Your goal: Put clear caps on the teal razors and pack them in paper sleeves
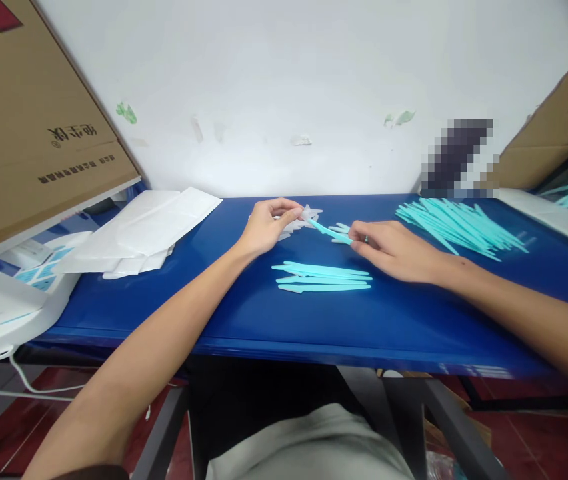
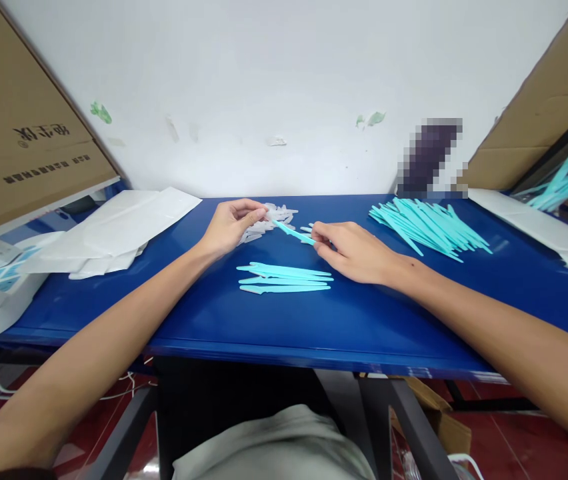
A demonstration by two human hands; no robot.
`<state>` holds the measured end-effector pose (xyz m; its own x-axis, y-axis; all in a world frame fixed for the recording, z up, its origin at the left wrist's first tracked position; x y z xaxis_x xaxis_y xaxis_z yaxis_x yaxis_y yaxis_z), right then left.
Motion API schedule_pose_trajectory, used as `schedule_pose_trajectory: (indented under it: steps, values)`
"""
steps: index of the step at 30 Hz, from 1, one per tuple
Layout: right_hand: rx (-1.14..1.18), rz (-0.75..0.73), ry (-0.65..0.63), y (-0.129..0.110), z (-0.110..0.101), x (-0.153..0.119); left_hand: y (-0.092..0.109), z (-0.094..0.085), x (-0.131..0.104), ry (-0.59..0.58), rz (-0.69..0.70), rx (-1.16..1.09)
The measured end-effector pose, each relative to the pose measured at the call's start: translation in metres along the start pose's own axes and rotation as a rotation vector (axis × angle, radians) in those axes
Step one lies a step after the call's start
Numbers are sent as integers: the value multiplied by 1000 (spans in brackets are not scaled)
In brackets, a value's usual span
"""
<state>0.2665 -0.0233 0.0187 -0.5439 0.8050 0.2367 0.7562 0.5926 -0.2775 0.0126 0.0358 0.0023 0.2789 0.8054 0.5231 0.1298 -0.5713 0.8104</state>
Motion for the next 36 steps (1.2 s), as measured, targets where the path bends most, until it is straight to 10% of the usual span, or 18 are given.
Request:
schedule_pose_trajectory:
  steps: [7, 17, 36]
  values:
    - [-31, -46, 186, 4, -3, -2, 8, 17, -7, -195, -15, 99]
    - [-123, 111, 158, 22, -5, 5, 5, -10, -7, -212, 236, 833]
    - [411, 195, 24, 21, -1, 3, 14, 14, -11, -446, 545, 911]
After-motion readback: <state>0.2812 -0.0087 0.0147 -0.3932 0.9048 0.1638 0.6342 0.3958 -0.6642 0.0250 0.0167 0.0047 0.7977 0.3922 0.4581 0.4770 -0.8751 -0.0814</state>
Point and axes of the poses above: each hand's wrist, its own x-axis towards the middle knuckle, its own z-axis out of the palm, y = z × x, the point moved 2 cm from there along x, towards the middle knuckle, and after that the axes turned 5 degrees about z, right-handed, at the moved point
